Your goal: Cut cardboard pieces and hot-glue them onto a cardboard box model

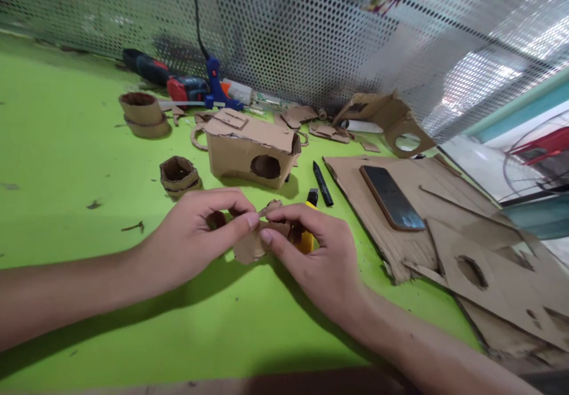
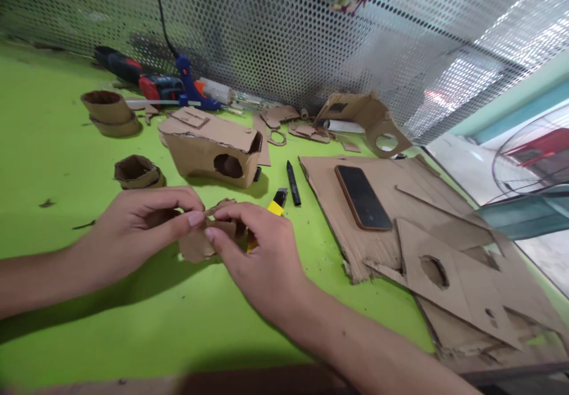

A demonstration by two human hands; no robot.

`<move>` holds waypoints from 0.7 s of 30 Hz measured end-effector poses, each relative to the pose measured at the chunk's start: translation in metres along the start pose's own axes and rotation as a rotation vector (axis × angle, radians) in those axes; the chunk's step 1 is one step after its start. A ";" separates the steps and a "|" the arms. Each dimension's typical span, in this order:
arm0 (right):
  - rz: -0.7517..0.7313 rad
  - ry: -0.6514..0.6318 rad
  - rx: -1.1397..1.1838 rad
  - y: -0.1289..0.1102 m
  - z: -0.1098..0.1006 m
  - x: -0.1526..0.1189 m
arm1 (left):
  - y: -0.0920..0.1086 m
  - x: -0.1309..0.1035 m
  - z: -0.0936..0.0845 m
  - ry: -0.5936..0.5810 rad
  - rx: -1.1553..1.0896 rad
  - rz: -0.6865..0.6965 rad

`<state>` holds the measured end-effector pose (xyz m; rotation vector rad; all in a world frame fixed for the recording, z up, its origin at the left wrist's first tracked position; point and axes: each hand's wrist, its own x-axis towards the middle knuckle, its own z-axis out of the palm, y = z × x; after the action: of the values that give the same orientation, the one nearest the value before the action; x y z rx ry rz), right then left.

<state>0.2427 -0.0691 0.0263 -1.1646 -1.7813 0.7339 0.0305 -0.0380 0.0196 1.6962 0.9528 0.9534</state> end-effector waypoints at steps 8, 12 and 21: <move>0.121 0.005 0.045 -0.002 -0.001 0.000 | -0.002 0.002 -0.001 0.063 0.020 -0.058; 0.128 0.010 0.052 -0.001 -0.001 -0.001 | -0.002 0.004 -0.002 0.017 0.023 -0.080; 0.074 0.072 -0.005 -0.001 -0.004 0.002 | -0.005 0.006 -0.003 -0.070 -0.086 -0.119</move>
<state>0.2453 -0.0676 0.0299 -1.2504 -1.6890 0.7221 0.0291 -0.0301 0.0166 1.5731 0.9423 0.8393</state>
